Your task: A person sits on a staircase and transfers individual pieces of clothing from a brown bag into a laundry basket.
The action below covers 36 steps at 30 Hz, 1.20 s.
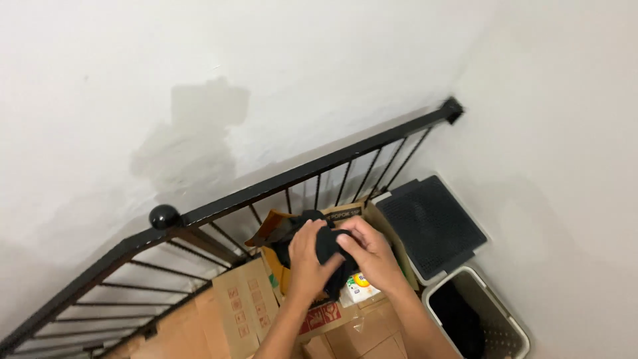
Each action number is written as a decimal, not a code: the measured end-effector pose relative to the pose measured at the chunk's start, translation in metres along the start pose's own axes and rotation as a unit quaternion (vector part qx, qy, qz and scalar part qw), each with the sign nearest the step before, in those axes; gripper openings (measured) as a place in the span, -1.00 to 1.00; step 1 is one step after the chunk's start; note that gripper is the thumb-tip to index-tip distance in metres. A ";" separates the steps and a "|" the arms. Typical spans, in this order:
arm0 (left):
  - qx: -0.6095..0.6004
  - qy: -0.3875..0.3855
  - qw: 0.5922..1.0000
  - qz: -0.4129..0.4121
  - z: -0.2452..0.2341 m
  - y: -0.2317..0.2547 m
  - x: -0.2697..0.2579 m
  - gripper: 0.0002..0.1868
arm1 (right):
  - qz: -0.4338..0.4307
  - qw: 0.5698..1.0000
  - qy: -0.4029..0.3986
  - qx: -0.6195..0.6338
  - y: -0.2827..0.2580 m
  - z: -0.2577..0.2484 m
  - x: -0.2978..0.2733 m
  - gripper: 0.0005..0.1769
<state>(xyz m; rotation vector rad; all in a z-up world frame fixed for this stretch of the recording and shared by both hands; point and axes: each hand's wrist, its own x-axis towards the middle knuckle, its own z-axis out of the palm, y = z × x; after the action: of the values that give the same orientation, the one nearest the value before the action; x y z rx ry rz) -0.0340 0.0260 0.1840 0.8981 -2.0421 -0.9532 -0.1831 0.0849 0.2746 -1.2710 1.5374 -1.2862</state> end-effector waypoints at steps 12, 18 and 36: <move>-0.302 0.176 0.917 -0.192 -0.046 0.100 0.049 -0.64 | 0.235 0.927 0.224 0.190 -0.013 0.007 -0.053 -0.08; -0.458 0.112 0.811 -0.347 -0.062 0.149 0.048 -0.20 | 0.266 0.797 0.171 0.514 0.158 0.009 -0.028 -0.21; -0.428 -0.008 0.822 -0.376 -0.002 0.131 0.034 -0.32 | 0.168 0.965 0.198 0.046 -0.023 -0.039 -0.079 -0.43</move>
<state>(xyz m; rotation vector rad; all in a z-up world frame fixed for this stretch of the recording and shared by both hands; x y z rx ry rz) -0.0876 0.0619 0.3033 1.1428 -0.9663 -2.0640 -0.1968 0.1704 0.3013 -0.6777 1.8503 -1.4196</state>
